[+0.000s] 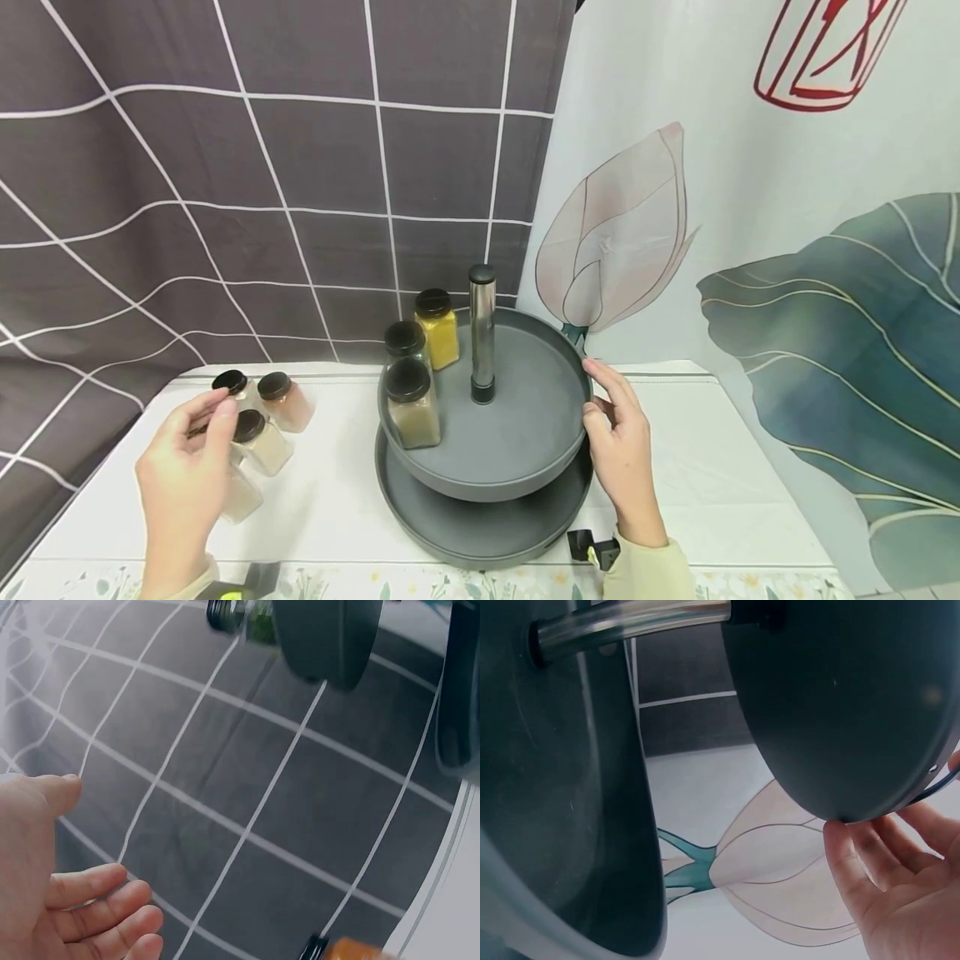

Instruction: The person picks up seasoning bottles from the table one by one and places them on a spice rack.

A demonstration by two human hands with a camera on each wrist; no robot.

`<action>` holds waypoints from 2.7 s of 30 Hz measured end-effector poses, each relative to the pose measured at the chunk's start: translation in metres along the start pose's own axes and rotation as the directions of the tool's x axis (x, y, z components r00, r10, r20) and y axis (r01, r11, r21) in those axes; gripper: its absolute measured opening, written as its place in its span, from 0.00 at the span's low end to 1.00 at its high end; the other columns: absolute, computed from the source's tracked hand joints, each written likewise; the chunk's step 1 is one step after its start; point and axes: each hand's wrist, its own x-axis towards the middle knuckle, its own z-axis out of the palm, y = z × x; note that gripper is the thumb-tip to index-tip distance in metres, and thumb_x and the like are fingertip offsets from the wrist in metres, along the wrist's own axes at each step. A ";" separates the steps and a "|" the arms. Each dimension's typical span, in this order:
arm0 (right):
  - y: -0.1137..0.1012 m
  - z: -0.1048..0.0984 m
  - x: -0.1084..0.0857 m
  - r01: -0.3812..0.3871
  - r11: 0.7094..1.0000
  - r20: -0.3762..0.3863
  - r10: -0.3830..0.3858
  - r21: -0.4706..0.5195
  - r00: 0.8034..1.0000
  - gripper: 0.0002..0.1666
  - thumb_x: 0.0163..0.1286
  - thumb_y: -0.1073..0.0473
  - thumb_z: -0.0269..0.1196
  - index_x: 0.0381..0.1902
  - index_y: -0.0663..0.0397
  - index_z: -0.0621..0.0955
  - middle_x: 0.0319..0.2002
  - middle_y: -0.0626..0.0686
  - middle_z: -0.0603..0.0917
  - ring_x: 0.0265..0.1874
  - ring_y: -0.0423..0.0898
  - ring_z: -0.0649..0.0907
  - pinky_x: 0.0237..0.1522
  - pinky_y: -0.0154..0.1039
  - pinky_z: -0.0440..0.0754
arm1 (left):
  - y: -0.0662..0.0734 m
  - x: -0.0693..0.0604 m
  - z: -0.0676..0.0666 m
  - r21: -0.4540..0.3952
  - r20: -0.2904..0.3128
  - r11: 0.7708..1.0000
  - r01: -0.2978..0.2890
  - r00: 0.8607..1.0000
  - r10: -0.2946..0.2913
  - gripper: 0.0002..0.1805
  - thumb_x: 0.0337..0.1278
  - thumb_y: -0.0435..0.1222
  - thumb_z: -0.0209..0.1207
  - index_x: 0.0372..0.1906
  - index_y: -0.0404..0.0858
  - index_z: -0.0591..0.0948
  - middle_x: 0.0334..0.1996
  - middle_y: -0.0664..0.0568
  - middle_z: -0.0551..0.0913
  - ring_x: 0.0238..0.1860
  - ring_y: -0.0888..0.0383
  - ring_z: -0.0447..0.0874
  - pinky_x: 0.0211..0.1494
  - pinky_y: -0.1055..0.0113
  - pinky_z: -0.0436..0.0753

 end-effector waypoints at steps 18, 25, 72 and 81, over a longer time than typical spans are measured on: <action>0.000 0.004 0.000 0.001 0.998 -0.033 0.002 0.067 0.999 0.19 0.80 0.67 0.49 0.62 0.66 0.77 0.66 0.57 0.77 0.66 0.37 0.74 0.65 0.26 0.71 | -0.038 0.015 -0.033 0.205 0.044 0.944 0.259 0.961 -0.273 0.25 0.69 0.51 0.58 0.57 0.36 0.83 0.50 0.41 0.85 0.30 0.90 0.67 0.39 0.90 0.69; 0.000 0.005 0.001 -0.065 0.997 -0.067 0.068 0.052 0.995 0.23 0.84 0.58 0.44 0.64 0.59 0.79 0.63 0.54 0.81 0.60 0.35 0.78 0.53 0.24 0.78 | -0.050 0.016 -0.039 0.355 0.215 0.894 0.275 0.906 -0.364 0.31 0.71 0.55 0.54 0.62 0.33 0.78 0.54 0.35 0.83 0.47 0.49 0.87 0.50 0.61 0.83; 0.002 -0.005 0.002 -0.008 0.991 0.166 -0.014 0.131 0.986 0.40 0.65 0.79 0.39 0.74 0.57 0.67 0.74 0.57 0.66 0.72 0.39 0.66 0.68 0.24 0.65 | -0.096 0.017 -0.056 0.362 0.684 0.932 0.009 0.677 -0.272 0.40 0.48 0.45 0.75 0.61 0.25 0.74 0.53 0.27 0.80 0.56 0.28 0.77 0.55 0.37 0.78; 0.000 -0.005 0.002 -0.005 0.993 0.123 -0.009 0.115 0.992 0.39 0.64 0.80 0.41 0.72 0.58 0.70 0.72 0.58 0.70 0.68 0.37 0.72 0.65 0.23 0.69 | -0.099 0.017 -0.055 0.350 0.693 0.937 0.011 0.670 -0.266 0.38 0.44 0.38 0.76 0.60 0.25 0.74 0.49 0.30 0.84 0.55 0.32 0.80 0.57 0.37 0.76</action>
